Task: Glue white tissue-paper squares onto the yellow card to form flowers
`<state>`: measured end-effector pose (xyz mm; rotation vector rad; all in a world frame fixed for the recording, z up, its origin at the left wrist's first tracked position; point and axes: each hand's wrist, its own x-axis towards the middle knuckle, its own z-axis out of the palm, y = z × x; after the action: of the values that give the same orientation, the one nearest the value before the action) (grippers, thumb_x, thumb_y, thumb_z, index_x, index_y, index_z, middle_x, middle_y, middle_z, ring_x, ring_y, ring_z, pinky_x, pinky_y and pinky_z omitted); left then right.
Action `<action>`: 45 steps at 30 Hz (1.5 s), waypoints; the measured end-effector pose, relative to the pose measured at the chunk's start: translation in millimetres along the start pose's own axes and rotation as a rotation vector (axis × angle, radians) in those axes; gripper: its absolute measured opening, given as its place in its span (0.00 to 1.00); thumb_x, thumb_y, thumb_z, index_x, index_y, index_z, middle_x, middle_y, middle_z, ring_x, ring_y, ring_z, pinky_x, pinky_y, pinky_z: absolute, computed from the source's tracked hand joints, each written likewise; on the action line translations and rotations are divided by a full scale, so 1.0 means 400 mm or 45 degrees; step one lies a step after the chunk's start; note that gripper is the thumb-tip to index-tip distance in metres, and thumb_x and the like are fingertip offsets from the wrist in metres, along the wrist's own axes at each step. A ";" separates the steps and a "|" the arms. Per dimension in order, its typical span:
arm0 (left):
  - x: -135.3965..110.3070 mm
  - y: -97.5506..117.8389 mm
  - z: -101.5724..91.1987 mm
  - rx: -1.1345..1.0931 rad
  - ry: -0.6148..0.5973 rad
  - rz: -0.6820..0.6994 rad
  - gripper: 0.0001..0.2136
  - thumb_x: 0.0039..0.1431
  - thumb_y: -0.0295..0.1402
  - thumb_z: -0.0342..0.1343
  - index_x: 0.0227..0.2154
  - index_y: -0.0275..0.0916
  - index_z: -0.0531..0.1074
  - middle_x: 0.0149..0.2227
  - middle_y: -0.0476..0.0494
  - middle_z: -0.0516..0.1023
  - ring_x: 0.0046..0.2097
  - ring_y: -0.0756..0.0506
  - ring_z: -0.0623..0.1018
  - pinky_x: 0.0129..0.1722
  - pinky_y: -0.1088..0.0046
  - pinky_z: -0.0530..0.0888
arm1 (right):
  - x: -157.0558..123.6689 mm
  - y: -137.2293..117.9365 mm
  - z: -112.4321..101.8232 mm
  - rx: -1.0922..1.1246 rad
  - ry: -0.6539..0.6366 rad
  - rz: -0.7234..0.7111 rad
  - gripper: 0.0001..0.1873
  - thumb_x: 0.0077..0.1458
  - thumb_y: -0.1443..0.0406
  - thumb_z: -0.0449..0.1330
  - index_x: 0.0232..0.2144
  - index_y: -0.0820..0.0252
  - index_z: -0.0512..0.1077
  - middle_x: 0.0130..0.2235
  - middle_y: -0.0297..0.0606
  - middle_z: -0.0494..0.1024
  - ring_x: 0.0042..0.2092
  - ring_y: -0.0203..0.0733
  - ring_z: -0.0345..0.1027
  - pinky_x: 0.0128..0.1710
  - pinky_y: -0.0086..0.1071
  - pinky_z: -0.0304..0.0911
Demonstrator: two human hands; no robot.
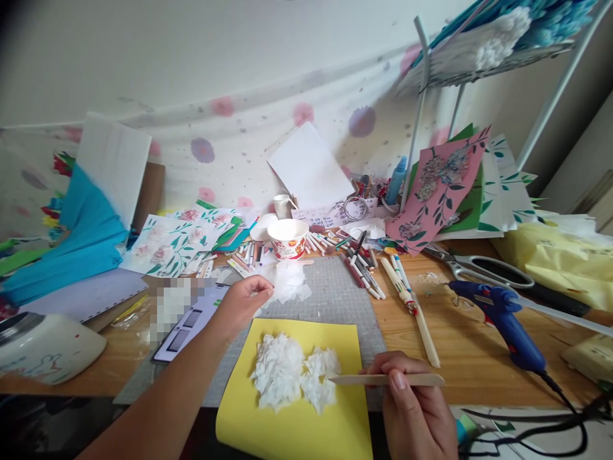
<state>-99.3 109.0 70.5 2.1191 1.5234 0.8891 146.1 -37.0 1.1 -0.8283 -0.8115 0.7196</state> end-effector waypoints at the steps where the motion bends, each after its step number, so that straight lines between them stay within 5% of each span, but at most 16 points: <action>1: -0.006 0.000 -0.004 -0.057 -0.022 0.008 0.07 0.58 0.34 0.50 0.28 0.39 0.70 0.29 0.49 0.77 0.32 0.47 0.77 0.33 0.73 0.71 | 0.001 -0.004 0.008 0.007 0.007 -0.014 0.08 0.54 0.58 0.67 0.30 0.55 0.78 0.30 0.38 0.79 0.31 0.40 0.73 0.31 0.31 0.71; 7: -0.075 0.057 -0.002 -0.201 -0.127 0.118 0.07 0.57 0.35 0.52 0.27 0.40 0.70 0.30 0.49 0.78 0.34 0.46 0.76 0.37 0.71 0.68 | 0.009 0.003 0.021 0.102 0.052 0.023 0.06 0.56 0.60 0.65 0.29 0.55 0.77 0.29 0.36 0.77 0.31 0.38 0.70 0.31 0.31 0.68; 12: -0.165 0.122 0.039 0.101 -0.179 0.679 0.08 0.59 0.24 0.51 0.28 0.40 0.71 0.33 0.54 0.80 0.38 0.47 0.76 0.48 0.62 0.57 | 0.016 0.004 0.021 0.153 0.072 0.020 0.05 0.58 0.63 0.62 0.30 0.55 0.76 0.30 0.35 0.75 0.32 0.39 0.69 0.30 0.34 0.68; 17: -0.214 0.133 0.072 0.181 -0.235 0.804 0.08 0.61 0.22 0.53 0.27 0.39 0.69 0.33 0.55 0.79 0.37 0.48 0.74 0.50 0.60 0.55 | 0.009 -0.021 0.034 0.098 0.015 -0.104 0.07 0.62 0.66 0.57 0.33 0.55 0.75 0.32 0.36 0.74 0.33 0.42 0.69 0.30 0.35 0.67; 24: -0.208 0.131 0.079 0.240 -0.268 0.856 0.08 0.61 0.22 0.54 0.28 0.39 0.69 0.33 0.54 0.78 0.38 0.47 0.74 0.48 0.59 0.55 | 0.009 -0.058 0.037 -0.220 -0.407 -0.451 0.09 0.65 0.71 0.52 0.42 0.56 0.71 0.37 0.40 0.75 0.40 0.46 0.71 0.41 0.44 0.66; 30: -0.209 0.132 0.084 0.259 -0.260 0.837 0.08 0.62 0.23 0.53 0.28 0.39 0.70 0.32 0.53 0.78 0.38 0.46 0.74 0.46 0.59 0.55 | 0.039 -0.057 0.068 -0.601 -0.679 -0.639 0.10 0.63 0.75 0.50 0.39 0.57 0.67 0.32 0.38 0.72 0.34 0.41 0.69 0.32 0.35 0.64; 45: -0.221 0.118 0.068 0.237 -0.242 0.573 0.06 0.55 0.24 0.57 0.32 0.43 0.73 0.38 0.52 0.79 0.43 0.43 0.74 0.48 0.59 0.54 | 0.060 -0.023 0.119 -1.131 -0.914 -0.581 0.12 0.64 0.67 0.51 0.27 0.55 0.65 0.24 0.35 0.72 0.25 0.38 0.64 0.26 0.32 0.55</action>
<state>-66.3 11.5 56.7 2.6572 1.0885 0.6738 120.4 -5.9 37.1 -1.1129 -1.9758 0.1959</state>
